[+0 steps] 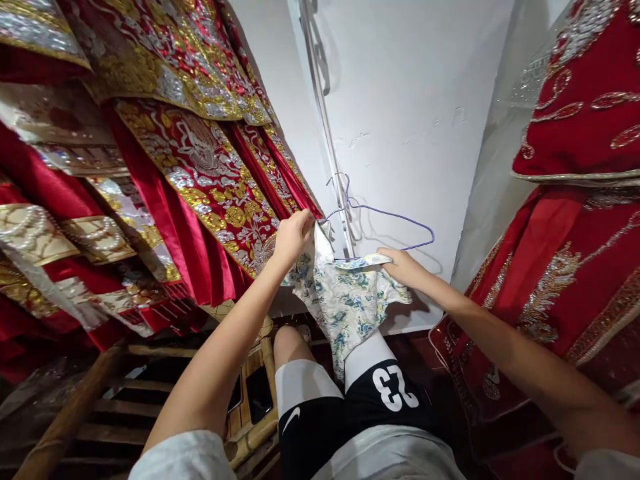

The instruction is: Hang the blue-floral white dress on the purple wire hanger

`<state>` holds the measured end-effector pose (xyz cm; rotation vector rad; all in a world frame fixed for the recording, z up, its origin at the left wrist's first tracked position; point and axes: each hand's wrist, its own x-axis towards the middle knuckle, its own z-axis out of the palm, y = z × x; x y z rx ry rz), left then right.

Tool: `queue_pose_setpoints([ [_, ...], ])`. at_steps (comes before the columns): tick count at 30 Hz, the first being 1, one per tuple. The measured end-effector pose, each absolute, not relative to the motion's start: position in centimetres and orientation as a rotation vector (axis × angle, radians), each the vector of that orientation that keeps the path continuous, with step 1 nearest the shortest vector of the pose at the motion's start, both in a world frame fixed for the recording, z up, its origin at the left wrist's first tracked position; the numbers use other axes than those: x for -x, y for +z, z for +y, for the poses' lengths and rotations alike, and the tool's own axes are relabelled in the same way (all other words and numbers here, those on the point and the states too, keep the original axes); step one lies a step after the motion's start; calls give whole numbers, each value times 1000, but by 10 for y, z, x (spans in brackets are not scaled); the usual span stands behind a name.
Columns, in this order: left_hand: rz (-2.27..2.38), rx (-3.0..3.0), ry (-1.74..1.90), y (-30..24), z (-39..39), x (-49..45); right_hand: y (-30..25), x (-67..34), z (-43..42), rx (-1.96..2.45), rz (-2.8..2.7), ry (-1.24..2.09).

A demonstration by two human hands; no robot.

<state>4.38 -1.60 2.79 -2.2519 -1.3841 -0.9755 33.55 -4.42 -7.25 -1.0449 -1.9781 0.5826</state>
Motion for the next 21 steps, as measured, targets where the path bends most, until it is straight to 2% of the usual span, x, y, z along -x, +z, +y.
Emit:
queue_pose_setpoints([
  [7,-1582,2274,-1040,11,3,-64,-80,-336,-59,921,-1859,528],
  [13,-1570,2246,-801,10,-9,-57,-52,-383,-34,1278,-1528,235],
  [15,-1525,2255,-796,13,-10,-56,-36,-399,-17,1391,-1562,262],
  [17,-1503,2263,-820,16,-8,-51,-22,-412,-5,1439,-1683,497],
  [21,-1572,2273,-1000,16,4,-28,-8,-423,2,1179,-1896,1312],
])
